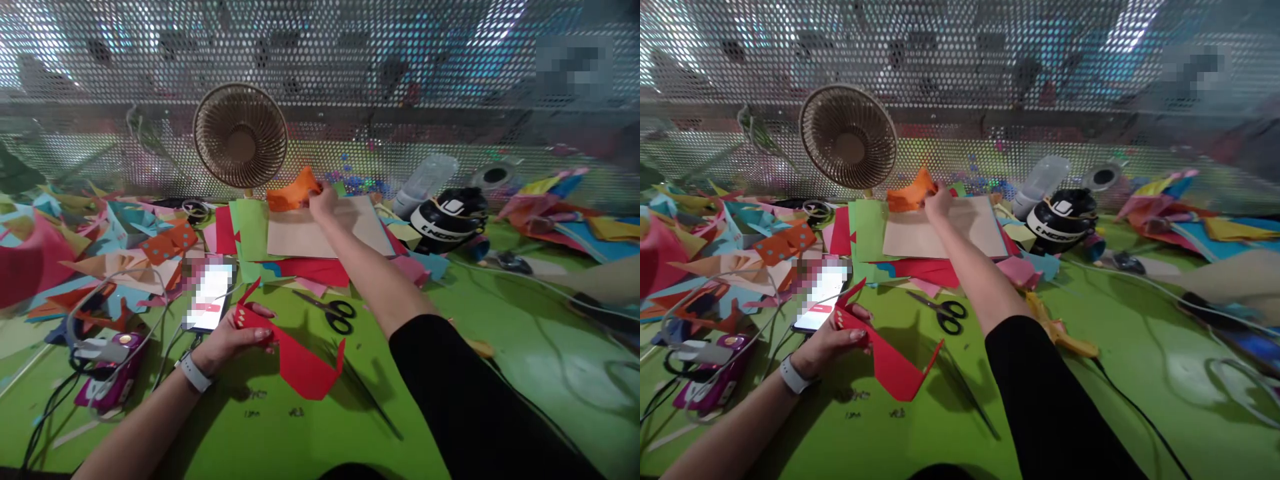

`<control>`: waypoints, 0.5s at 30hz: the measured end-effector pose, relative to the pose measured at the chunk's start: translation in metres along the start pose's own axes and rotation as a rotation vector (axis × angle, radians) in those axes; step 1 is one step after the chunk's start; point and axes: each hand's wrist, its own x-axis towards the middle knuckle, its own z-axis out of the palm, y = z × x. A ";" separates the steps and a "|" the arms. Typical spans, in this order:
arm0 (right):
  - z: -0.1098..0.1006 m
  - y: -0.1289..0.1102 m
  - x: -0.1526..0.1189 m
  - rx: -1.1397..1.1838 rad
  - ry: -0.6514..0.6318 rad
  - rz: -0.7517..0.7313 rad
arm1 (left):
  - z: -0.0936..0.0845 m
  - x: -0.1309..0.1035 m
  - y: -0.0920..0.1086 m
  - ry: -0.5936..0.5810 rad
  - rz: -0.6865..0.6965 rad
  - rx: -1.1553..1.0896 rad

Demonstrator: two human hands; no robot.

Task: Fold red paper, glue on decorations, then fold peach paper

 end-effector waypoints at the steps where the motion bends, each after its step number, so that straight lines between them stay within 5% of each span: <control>1: 0.003 0.002 -0.001 0.059 0.021 0.018 | 0.000 0.000 0.000 -0.001 -0.003 -0.010; 15: 0.028 -0.003 -0.006 0.502 -0.010 0.133 | 0.002 0.000 0.000 0.029 -0.043 -0.025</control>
